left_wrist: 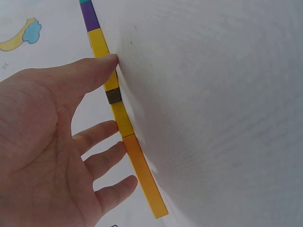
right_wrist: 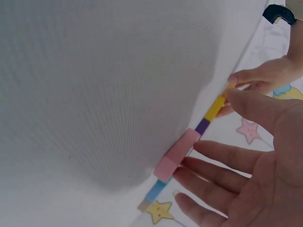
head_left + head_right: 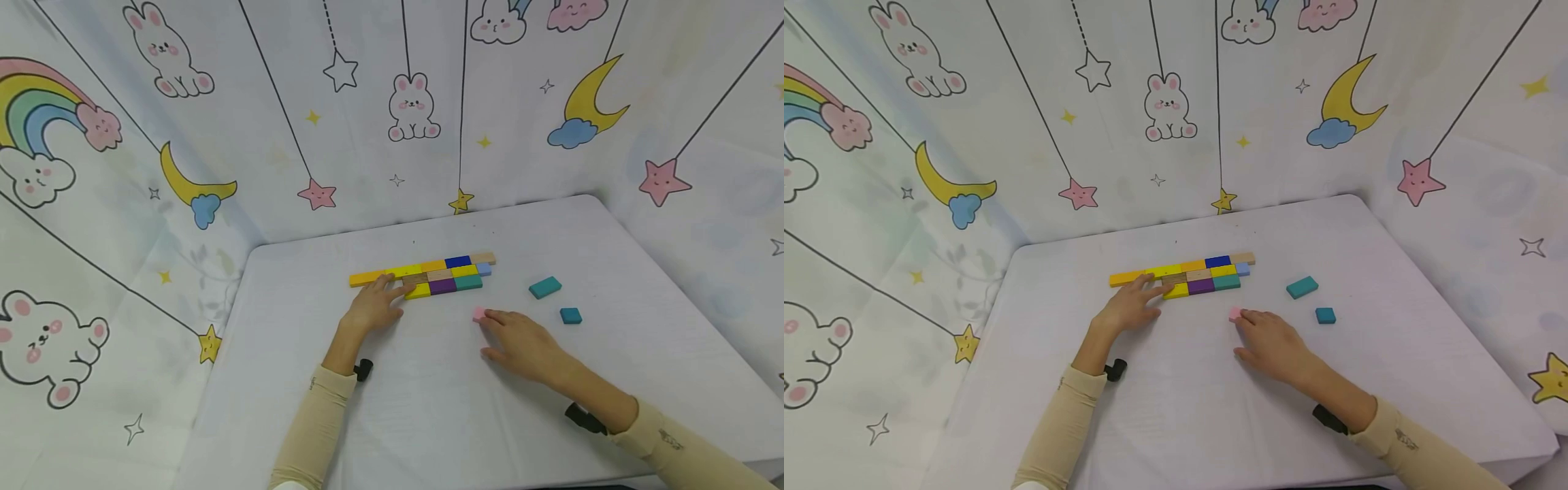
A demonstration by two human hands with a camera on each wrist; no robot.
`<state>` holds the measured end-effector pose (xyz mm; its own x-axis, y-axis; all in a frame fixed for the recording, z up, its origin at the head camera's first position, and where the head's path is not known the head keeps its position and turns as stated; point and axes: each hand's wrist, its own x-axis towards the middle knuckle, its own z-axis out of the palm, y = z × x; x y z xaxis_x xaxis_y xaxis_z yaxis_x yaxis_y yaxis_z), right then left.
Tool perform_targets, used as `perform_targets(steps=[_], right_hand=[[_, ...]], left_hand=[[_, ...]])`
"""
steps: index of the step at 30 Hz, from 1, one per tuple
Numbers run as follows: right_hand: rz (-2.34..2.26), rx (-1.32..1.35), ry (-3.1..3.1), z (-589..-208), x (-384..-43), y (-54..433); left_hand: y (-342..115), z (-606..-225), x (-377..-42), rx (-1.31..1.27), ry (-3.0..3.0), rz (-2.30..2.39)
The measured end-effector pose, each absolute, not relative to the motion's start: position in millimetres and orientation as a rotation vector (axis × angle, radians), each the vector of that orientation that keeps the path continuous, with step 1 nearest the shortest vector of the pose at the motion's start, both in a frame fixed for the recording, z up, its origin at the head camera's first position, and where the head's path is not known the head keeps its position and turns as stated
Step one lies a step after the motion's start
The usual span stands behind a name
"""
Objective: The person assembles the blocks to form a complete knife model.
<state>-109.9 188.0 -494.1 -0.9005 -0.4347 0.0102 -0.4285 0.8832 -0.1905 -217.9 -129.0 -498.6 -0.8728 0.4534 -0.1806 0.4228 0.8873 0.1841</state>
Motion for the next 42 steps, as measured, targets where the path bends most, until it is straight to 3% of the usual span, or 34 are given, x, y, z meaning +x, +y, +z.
perform_targets(steps=[42], right_hand=[[-0.236, -0.760, 2.931, -490.0, -134.3, 147.4]], left_hand=[[-128.6, -496.8, -215.7, 0.647, 2.843, 0.180]])
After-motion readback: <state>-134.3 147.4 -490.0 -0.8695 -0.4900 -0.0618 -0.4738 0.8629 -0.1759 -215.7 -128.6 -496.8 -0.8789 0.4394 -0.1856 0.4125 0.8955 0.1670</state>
